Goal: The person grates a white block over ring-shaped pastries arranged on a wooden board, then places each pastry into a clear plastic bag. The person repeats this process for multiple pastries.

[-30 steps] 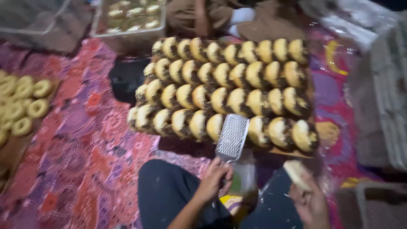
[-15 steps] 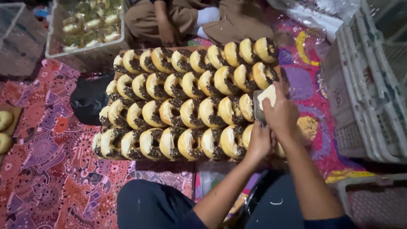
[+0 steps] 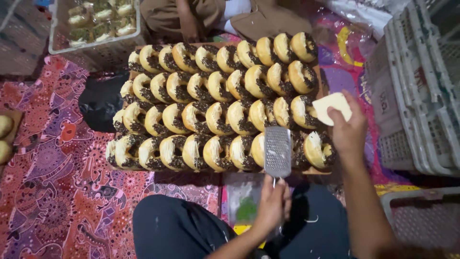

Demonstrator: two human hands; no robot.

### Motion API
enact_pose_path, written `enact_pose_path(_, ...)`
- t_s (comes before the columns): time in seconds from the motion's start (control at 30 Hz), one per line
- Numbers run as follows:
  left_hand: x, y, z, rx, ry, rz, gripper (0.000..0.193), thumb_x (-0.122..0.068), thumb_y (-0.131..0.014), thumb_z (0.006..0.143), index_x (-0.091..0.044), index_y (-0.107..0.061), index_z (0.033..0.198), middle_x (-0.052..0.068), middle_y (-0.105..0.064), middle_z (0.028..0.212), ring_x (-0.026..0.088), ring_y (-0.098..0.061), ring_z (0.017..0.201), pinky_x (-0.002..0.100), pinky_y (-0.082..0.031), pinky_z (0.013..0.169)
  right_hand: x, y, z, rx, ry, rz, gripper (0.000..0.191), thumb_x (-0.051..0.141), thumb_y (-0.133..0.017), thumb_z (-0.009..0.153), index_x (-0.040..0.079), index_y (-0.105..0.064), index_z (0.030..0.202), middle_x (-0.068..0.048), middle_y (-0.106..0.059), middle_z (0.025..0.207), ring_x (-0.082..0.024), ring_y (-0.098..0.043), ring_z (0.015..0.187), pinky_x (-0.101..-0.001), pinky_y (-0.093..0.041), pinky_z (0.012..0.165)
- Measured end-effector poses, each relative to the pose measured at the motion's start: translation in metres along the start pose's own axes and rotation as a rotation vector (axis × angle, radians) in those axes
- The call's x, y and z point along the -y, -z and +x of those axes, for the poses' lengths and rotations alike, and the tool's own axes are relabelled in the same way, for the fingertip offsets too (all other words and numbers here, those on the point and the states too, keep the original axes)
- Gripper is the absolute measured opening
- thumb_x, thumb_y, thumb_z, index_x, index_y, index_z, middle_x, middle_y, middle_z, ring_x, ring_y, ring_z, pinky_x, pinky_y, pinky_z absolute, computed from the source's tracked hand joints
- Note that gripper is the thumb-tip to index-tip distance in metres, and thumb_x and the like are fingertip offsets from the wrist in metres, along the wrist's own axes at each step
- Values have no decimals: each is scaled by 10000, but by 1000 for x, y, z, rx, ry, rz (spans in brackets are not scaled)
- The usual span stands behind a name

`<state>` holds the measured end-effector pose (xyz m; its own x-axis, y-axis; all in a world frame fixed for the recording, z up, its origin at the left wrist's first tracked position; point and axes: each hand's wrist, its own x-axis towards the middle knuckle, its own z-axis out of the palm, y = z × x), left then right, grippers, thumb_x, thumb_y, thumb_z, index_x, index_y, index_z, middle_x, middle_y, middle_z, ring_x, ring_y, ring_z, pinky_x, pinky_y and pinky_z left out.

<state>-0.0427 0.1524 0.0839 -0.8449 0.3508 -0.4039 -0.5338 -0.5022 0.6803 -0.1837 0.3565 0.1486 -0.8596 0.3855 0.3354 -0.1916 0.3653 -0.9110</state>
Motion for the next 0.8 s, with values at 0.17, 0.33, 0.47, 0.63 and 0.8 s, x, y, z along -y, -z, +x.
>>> enact_pose_path(0.17,-26,-18,84,11,-188,102,68,-211,-438,1085,-149,-412,1098,-23,-420,649,90,-370,402,265,-308,325,11,-29,-5,61,78,-174,528,143,-680,948,-16,-570,1439,-221,-729,1183,-254,-707,1047,-368,-543,924)
enact_pose_path(0.33,-52,-38,125,-26,-130,90,69,-173,-416,1070,-137,-365,1040,-11,-411,635,94,-373,411,277,-298,316,27,-75,4,173,-25,-676,617,267,-651,903,109,-539,1489,-307,-714,1069,-473,-685,959,-544,-524,844)
enact_pose_path(0.47,-38,-32,89,-27,-90,82,48,-204,-404,1075,-161,-383,1066,-25,-415,644,89,-354,401,265,-293,321,30,-97,7,214,-89,-827,594,303,-596,939,133,-532,1505,-287,-729,966,-492,-694,907,-575,-525,855)
enact_pose_path(0.63,3,-6,-3,24,110,98,91,-244,-420,1070,-256,-425,1160,-30,-417,648,92,-345,390,262,-286,334,16,-77,12,132,-86,-562,564,249,-682,892,109,-594,1432,-268,-732,1020,-413,-701,934,-483,-531,837)
enact_pose_path(0.8,9,50,-52,63,80,-108,196,-229,-492,1101,-240,-436,1288,-35,-400,669,76,-322,412,249,-241,366,-14,-14,-16,18,-99,103,508,70,-648,923,-31,-606,1418,-118,-705,1228,-179,-672,1085,-306,-530,964)
